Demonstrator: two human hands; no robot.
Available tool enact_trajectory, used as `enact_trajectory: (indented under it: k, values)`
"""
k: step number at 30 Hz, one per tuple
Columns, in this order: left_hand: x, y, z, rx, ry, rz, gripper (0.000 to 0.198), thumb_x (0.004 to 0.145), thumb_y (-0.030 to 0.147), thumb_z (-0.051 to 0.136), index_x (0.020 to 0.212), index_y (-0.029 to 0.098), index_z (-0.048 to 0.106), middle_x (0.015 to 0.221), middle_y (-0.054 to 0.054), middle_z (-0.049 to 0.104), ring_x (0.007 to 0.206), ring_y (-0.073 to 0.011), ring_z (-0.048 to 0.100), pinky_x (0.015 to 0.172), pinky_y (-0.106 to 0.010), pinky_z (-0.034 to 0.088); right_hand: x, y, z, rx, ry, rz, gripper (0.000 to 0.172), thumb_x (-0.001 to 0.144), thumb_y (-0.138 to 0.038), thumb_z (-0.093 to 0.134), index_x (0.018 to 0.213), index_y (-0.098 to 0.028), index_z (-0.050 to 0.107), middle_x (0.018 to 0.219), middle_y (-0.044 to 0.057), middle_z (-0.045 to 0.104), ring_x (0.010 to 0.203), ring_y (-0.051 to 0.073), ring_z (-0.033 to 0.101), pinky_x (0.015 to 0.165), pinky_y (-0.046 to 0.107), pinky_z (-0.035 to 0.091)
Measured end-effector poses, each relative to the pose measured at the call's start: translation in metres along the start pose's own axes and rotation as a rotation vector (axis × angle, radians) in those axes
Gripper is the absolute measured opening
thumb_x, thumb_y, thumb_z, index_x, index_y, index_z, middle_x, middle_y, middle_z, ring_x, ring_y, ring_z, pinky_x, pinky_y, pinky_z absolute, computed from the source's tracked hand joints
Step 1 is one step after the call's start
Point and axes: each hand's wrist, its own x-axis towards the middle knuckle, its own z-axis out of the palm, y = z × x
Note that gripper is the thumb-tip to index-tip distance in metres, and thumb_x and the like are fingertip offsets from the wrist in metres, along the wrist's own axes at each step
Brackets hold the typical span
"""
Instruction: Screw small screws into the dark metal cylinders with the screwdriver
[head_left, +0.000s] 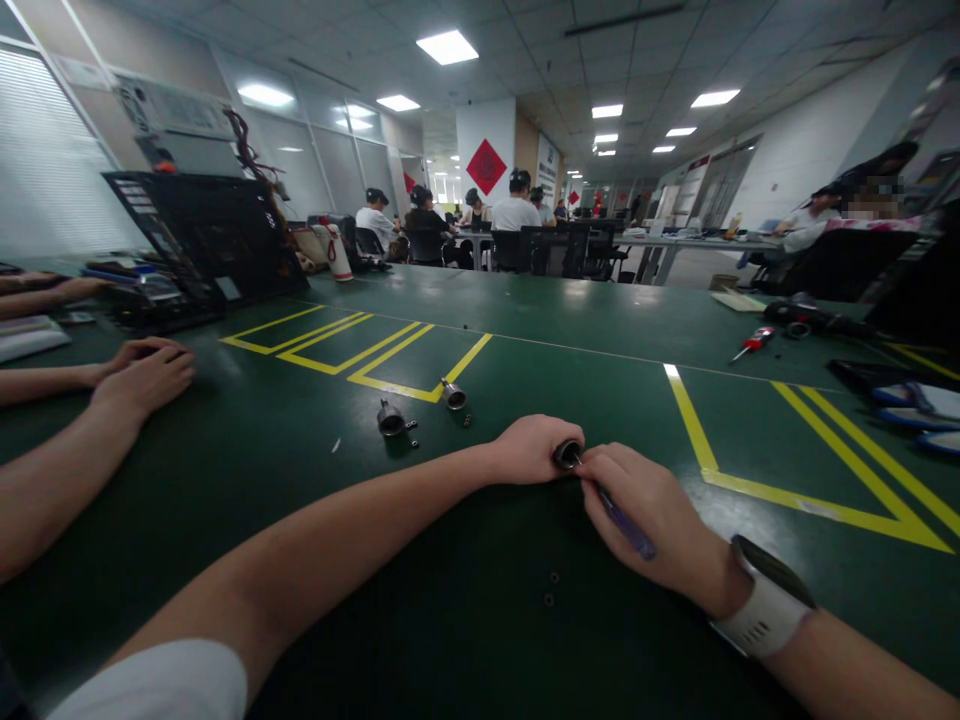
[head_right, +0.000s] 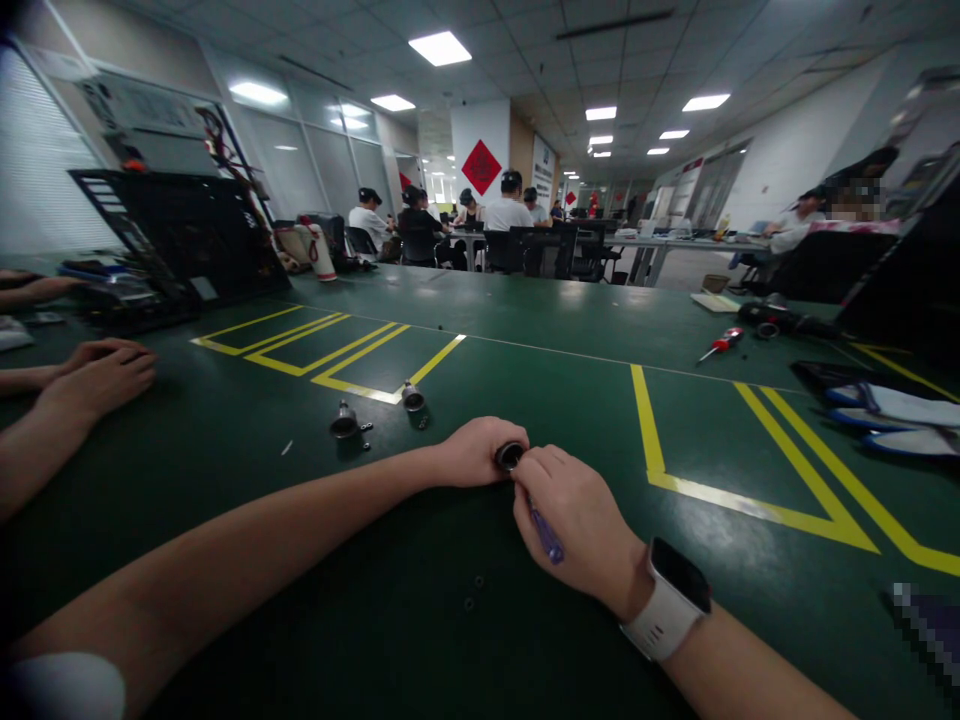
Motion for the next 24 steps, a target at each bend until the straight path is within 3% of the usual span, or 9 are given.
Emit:
enact_trajectory:
  k: [8,14,18,24]
  values:
    - [-0.001,0.0,-0.001,-0.002,0.008,0.127,0.017,0.081,0.033,0.058,0.078,0.017,0.056,0.072,0.001,0.057,0.069,-0.0124,0.053,0.066,-0.024,0.037,0.007,0.002,-0.006,0.242,0.14,0.268,0.013,0.076,-0.023,0.053,0.066,-0.019,0.06,0.066,0.004,0.063,0.062,0.019,0.058,0.059,0.035,0.044]
    - [0.0,0.0,-0.001,-0.026,-0.01,0.1,0.016,0.081,0.03,0.058,0.076,0.016,0.053,0.071,0.002,0.055,0.069,-0.0119,0.051,0.066,-0.023,0.036,0.01,0.013,0.001,0.557,0.243,0.429,0.012,0.073,-0.026,0.05,0.069,-0.017,0.057,0.068,0.008,0.068,0.058,0.019,0.062,0.059,0.037,0.051]
    - [0.001,0.0,-0.001,-0.043,0.004,0.092,0.016,0.08,0.029,0.059,0.074,0.016,0.052,0.07,0.002,0.054,0.065,-0.0108,0.05,0.062,-0.022,0.035,0.01,0.01,0.002,0.592,0.28,0.446,0.014,0.073,-0.028,0.049,0.067,-0.018,0.056,0.066,0.007,0.067,0.057,0.019,0.061,0.059,0.037,0.05]
    - [0.0,-0.001,-0.001,-0.007,0.022,0.104,0.016,0.08,0.032,0.059,0.08,0.016,0.055,0.072,0.001,0.056,0.069,-0.0127,0.052,0.064,-0.023,0.037,0.003,-0.003,0.001,0.424,0.247,0.358,0.003,0.068,-0.021,0.065,0.067,-0.02,0.067,0.067,0.001,0.063,0.066,0.018,0.056,0.062,0.032,0.039]
